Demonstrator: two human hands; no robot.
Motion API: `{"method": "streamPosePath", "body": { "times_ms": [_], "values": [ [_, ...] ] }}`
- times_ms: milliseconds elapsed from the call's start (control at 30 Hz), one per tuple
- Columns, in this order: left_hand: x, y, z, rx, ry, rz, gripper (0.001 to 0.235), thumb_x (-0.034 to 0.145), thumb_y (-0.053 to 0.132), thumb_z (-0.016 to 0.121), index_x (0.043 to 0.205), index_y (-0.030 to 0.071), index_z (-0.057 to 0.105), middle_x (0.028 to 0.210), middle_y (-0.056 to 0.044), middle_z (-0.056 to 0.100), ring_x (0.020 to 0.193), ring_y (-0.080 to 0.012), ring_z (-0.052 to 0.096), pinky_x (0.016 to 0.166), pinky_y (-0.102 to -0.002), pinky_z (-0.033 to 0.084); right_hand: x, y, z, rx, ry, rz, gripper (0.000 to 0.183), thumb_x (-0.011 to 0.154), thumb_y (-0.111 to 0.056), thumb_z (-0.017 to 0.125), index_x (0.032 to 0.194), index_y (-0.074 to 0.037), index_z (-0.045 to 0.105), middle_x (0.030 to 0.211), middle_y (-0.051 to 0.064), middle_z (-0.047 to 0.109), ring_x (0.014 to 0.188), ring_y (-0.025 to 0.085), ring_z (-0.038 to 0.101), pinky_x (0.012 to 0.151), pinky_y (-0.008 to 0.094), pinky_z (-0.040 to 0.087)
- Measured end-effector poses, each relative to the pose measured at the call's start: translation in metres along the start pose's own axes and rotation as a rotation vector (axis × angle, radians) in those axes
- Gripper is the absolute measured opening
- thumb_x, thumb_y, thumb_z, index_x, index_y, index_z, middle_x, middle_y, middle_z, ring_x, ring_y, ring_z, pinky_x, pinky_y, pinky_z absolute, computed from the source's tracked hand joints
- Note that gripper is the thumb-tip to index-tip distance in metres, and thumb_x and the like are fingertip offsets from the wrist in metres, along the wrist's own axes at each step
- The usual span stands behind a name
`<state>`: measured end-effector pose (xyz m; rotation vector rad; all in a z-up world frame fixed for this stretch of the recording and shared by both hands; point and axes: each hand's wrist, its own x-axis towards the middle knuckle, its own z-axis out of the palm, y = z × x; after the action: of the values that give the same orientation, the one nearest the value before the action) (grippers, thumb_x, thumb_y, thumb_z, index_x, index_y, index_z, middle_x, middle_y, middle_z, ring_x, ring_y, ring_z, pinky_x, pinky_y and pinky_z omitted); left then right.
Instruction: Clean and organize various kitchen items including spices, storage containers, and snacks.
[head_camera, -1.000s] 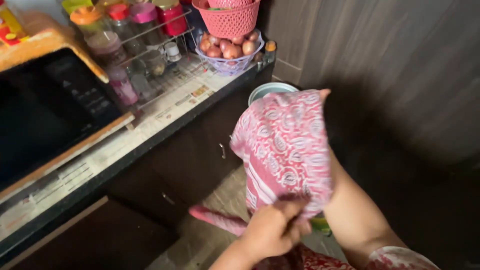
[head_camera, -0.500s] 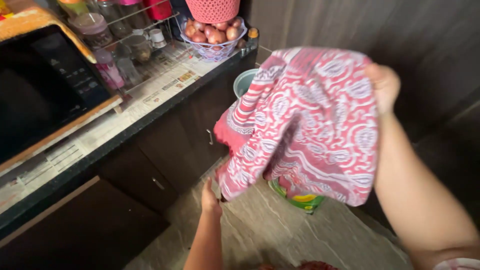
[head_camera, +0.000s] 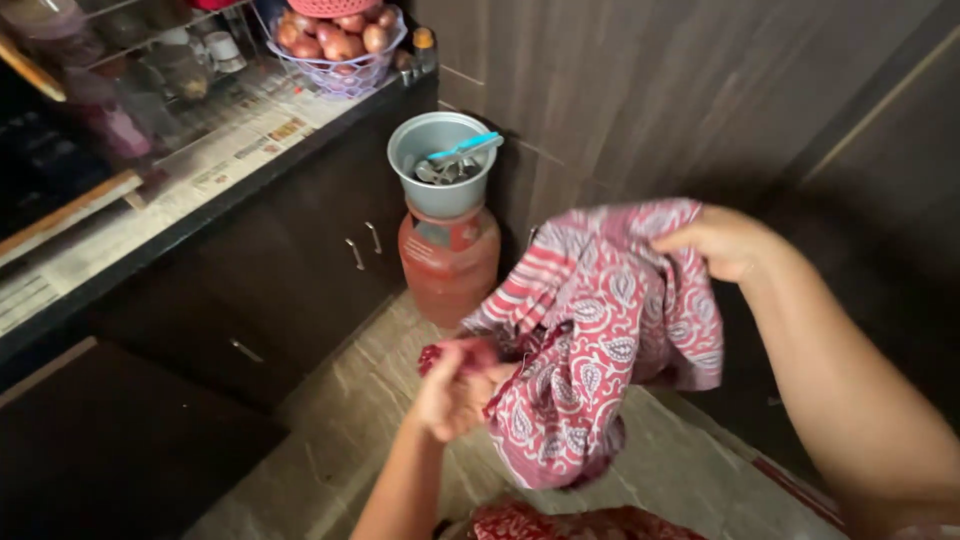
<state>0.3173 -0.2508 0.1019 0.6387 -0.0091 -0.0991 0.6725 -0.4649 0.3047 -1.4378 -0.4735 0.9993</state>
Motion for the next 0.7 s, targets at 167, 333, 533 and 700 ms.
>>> {"method": "streamPosePath", "body": {
  "times_ms": [167,333,533,700],
  "values": [
    [-0.015,0.024,0.055,-0.404,-0.43,0.118,0.107,0.093,0.084,0.039,0.172,0.013,0.025,0.168,-0.035,0.041,0.122,-0.0335,0.06,0.111,-0.045,0.045,0.032,0.09,-0.054,0.024,-0.046,0.203,0.028,0.084,-0.002,0.073,0.111,0.004,0.073,0.106,0.016,0.077,0.096,0.026,0.074,0.089,0.043,0.058],
    [0.025,-0.073,-0.03,-0.235,0.799,-0.266,0.1,0.089,0.072,0.049,0.157,0.002,0.027,0.149,-0.026,0.055,0.126,-0.0442,0.061,0.105,-0.065,0.044,0.008,0.091,-0.001,0.04,-0.186,0.041,0.025,0.086,-0.006,0.074,0.11,0.002,0.072,0.103,0.014,0.076,0.091,0.024,0.073,0.084,0.041,0.06],
    [0.037,-0.167,-0.05,-0.155,0.283,-0.413,0.061,0.104,0.043,0.06,0.155,0.011,0.05,0.144,-0.007,0.068,0.13,-0.0239,0.068,0.116,-0.046,0.054,-0.025,0.051,0.036,-1.443,-0.009,-0.16,0.092,0.051,-0.045,0.103,0.114,0.007,0.06,0.111,0.025,0.07,0.105,0.033,0.071,0.091,0.037,0.056],
    [0.024,-0.044,-0.015,0.347,0.664,-0.263,0.047,0.095,0.039,0.056,0.137,0.015,0.057,0.119,-0.008,0.073,0.102,-0.0268,0.071,0.086,-0.049,0.058,-0.01,0.046,0.015,-1.677,-0.015,-0.001,0.071,0.052,-0.038,0.092,0.108,-0.001,0.068,0.112,0.02,0.073,0.108,0.034,0.071,0.091,0.041,0.057]
  ]
}}
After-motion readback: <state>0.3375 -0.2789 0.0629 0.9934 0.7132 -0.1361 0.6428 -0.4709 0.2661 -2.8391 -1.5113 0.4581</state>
